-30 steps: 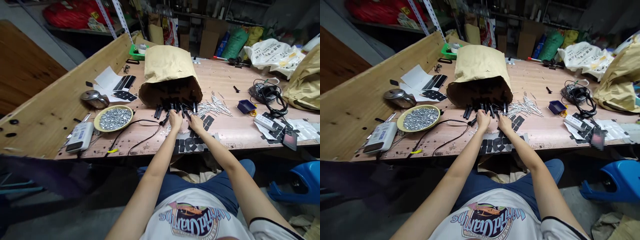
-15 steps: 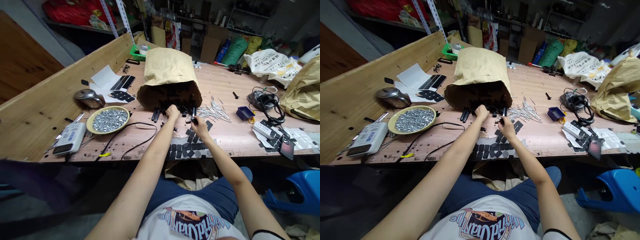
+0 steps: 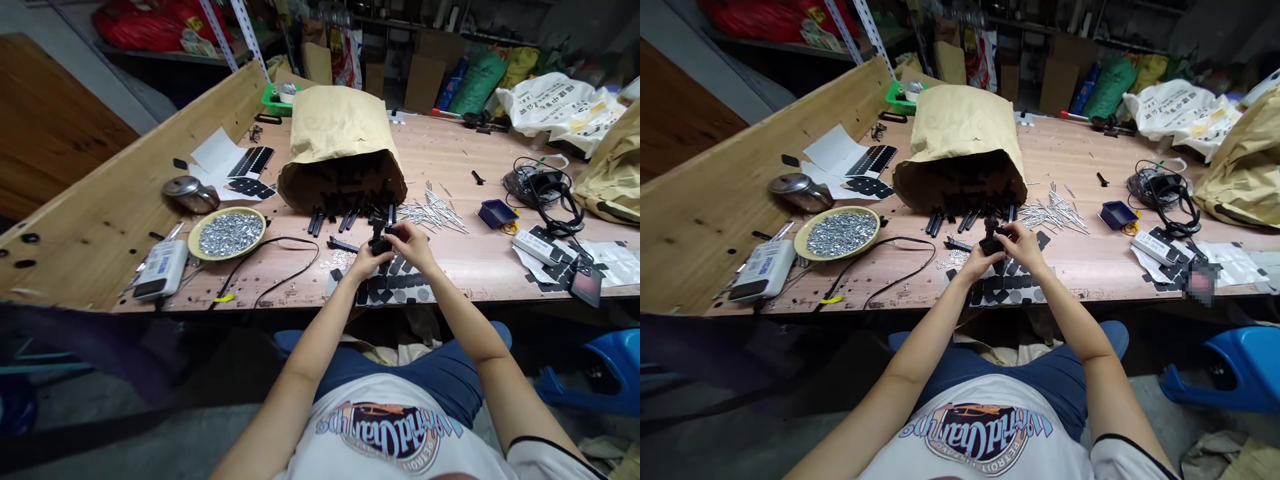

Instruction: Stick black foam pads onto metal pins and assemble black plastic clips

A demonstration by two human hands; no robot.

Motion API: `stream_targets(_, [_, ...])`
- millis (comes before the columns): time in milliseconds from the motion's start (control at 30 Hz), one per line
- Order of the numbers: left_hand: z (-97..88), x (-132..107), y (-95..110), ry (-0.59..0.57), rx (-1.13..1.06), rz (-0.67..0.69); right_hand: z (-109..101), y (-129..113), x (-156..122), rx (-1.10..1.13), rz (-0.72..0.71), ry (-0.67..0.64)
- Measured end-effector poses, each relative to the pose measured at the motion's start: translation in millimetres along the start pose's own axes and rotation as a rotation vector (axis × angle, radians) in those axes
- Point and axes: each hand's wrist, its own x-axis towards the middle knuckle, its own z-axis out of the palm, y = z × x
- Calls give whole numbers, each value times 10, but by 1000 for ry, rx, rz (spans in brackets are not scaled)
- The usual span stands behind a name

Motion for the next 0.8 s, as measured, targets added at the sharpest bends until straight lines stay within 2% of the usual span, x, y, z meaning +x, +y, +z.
stream_targets(133, [9, -185, -167, 144, 42, 62, 40, -1, -285, -61, -52, -46])
stream_targets(300, [-11, -347, -310, 101, 157, 118, 78, 86, -522, -225, -286, -141])
stream_targets(367, [-26, -387, -301, 76, 250, 144, 108, 150, -569, -233, -309, -211])
stream_targets(567, [-105, -400, -203, -7, 481, 95, 229, 248, -628, -182, -217, -271])
stream_targets(667, [-70, -381, -165, -8, 456, 88, 298, 237, -623, -112, -172, -187])
stream_targets(800, [52, -368, -89, 55, 404, 52, 357, 270, -608, 38, -50, -69])
